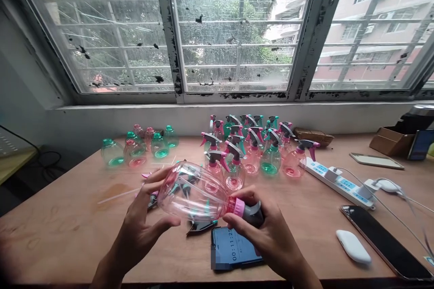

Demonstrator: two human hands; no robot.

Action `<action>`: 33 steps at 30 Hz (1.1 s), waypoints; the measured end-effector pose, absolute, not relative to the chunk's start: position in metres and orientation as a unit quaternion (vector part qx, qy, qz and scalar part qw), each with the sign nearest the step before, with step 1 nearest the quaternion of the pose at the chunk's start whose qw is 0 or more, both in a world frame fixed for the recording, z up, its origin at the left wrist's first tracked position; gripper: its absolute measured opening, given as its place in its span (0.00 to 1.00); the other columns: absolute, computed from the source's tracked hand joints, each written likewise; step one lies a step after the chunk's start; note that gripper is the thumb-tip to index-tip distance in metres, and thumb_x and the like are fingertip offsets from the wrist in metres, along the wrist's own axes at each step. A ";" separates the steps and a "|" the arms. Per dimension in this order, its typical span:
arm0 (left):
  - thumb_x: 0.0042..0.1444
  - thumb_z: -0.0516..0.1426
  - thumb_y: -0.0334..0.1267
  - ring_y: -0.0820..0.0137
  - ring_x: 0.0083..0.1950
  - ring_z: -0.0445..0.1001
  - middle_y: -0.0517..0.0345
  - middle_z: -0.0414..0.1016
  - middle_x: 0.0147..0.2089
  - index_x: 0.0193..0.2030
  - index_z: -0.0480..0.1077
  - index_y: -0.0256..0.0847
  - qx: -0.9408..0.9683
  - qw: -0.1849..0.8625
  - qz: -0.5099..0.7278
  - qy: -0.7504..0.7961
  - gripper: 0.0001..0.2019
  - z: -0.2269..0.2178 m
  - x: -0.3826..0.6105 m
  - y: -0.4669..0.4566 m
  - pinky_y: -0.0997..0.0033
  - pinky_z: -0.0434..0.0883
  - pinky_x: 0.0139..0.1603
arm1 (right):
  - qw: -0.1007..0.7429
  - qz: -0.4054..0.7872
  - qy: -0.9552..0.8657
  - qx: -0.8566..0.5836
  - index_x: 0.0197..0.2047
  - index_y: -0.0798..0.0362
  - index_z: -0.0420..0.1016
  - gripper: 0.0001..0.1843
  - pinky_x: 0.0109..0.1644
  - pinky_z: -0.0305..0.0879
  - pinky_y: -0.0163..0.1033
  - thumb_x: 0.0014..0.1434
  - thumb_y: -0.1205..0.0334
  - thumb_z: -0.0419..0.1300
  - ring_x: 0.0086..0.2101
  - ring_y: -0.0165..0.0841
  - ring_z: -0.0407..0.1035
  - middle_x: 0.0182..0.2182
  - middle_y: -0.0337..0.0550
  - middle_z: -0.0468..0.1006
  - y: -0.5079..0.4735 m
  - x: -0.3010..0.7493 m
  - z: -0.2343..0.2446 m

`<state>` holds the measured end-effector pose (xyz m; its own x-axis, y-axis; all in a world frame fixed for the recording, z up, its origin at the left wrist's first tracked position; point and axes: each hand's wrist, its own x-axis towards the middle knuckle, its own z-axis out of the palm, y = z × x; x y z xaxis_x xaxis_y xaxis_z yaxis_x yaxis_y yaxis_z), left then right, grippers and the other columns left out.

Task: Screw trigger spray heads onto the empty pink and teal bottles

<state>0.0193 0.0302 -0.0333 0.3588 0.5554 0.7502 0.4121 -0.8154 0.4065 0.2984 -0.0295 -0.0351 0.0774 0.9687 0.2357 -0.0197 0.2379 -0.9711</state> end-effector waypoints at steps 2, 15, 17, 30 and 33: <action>0.69 0.67 0.50 0.53 0.81 0.66 0.45 0.69 0.78 0.72 0.66 0.52 0.818 0.082 0.492 0.285 0.28 -0.032 0.019 0.030 0.44 0.67 0.81 | 0.575 0.452 -0.517 -0.444 0.42 0.50 0.83 0.21 0.29 0.72 0.29 0.58 0.45 0.82 0.28 0.32 0.83 0.27 0.38 0.89 -0.029 0.298 -0.035; 0.69 0.66 0.52 0.44 0.81 0.68 0.39 0.70 0.78 0.69 0.67 0.53 0.806 0.112 0.455 0.362 0.26 -0.037 0.024 0.029 0.31 0.72 0.75 | 0.571 0.349 -0.559 -0.489 0.44 0.48 0.82 0.20 0.33 0.75 0.36 0.60 0.44 0.79 0.30 0.36 0.83 0.31 0.37 0.86 -0.026 0.297 -0.041; 0.70 0.67 0.50 0.45 0.81 0.66 0.41 0.69 0.79 0.70 0.67 0.54 0.800 0.110 0.478 0.345 0.26 -0.038 0.026 0.031 0.32 0.72 0.76 | 0.580 0.392 -0.538 -0.469 0.45 0.49 0.82 0.21 0.34 0.77 0.35 0.61 0.43 0.79 0.30 0.37 0.84 0.30 0.37 0.87 -0.027 0.295 -0.040; 0.61 0.72 0.57 0.41 0.81 0.67 0.39 0.67 0.80 0.64 0.68 0.52 0.773 0.159 0.492 0.369 0.31 -0.039 0.032 0.029 0.31 0.73 0.74 | 0.589 0.409 -0.540 -0.441 0.43 0.50 0.83 0.20 0.34 0.76 0.33 0.60 0.45 0.80 0.29 0.34 0.83 0.28 0.38 0.88 -0.027 0.296 -0.041; 0.65 0.70 0.51 0.45 0.83 0.62 0.42 0.66 0.80 0.72 0.65 0.55 0.784 0.123 0.506 0.337 0.33 -0.039 0.033 0.031 0.35 0.70 0.78 | 0.586 0.473 -0.500 -0.429 0.44 0.50 0.81 0.22 0.36 0.81 0.36 0.60 0.43 0.80 0.29 0.36 0.84 0.28 0.39 0.88 -0.026 0.297 -0.041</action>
